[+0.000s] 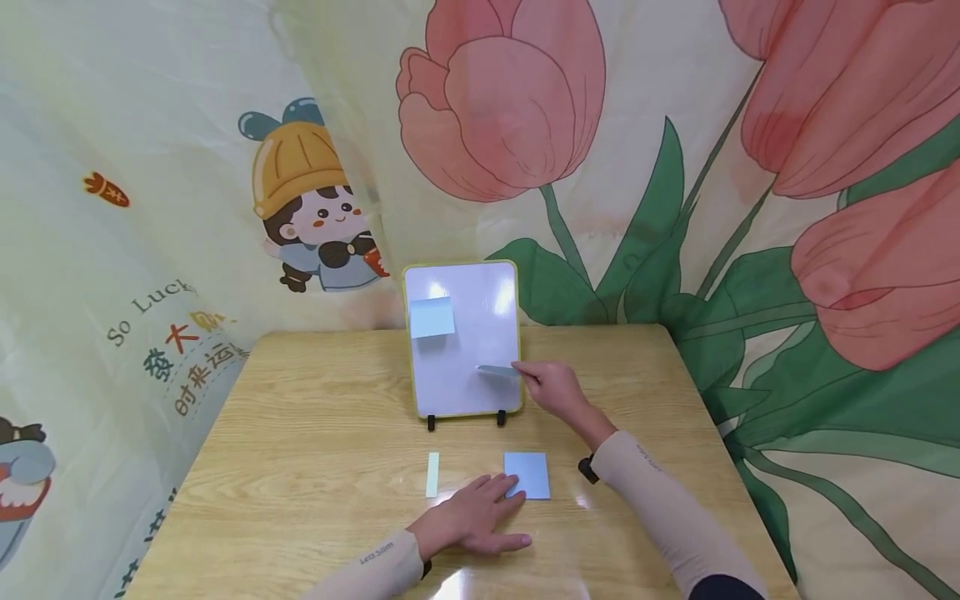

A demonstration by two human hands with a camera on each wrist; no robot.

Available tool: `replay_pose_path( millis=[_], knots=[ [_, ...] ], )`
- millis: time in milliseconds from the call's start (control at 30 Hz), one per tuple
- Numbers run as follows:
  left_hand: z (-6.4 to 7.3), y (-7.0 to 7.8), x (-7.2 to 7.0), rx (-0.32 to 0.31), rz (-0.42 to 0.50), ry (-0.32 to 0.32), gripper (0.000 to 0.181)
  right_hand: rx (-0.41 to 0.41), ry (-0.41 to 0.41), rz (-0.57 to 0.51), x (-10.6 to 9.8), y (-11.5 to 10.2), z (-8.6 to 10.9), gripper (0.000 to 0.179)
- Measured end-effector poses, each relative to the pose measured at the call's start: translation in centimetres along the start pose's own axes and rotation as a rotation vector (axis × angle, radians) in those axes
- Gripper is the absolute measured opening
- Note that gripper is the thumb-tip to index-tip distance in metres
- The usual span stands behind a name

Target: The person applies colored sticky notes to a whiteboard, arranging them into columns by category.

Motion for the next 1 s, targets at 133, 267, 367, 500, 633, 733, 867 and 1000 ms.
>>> replay_pose_path(
  millis=[133,267,367,500,633,733,867,1000],
  knots=[
    [-0.1,0.0,-0.2,0.001,0.0,0.01,0.086,-0.101,0.088,0.084,-0.6,-1.7,-1.3,0.024],
    [-0.3,0.0,-0.4,-0.001,0.029,0.017,0.085,-0.118,0.07,0.118,-0.4,-2.5,-2.7,0.025],
    [-0.5,0.0,-0.7,-0.001,0.048,0.016,0.083,-0.117,0.045,0.126,-0.2,-2.9,-3.5,0.024],
    [-0.6,0.0,-1.2,-0.004,0.057,0.026,0.078,-0.145,0.048,0.137,0.0,-3.8,-4.2,0.023],
    [-0.7,0.1,-1.4,-0.013,0.048,0.045,0.073,-0.192,0.045,0.153,0.5,-4.9,-4.8,0.021],
    [-0.8,0.1,-1.4,-0.02,0.048,0.048,0.072,-0.203,0.04,0.155,0.8,-5.5,-5.3,0.021],
    [-0.8,0.0,-1.2,-0.019,0.065,0.054,0.071,-0.212,0.056,0.179,1.1,-6.3,-6.0,0.022],
    [-0.6,-0.1,-1.7,0.028,0.089,0.134,0.068,-0.243,0.066,0.207,1.4,-7.2,-6.3,0.021]
  ],
)
Point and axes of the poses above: each hand's wrist, its own z-axis away from the middle knuckle, its own x-axis out of the palm, y = z × x, the point moved 10 cm from there along -z, towards the middle knuckle, and after that the axes turned 15 degrees about z, right-handed, at the moved point
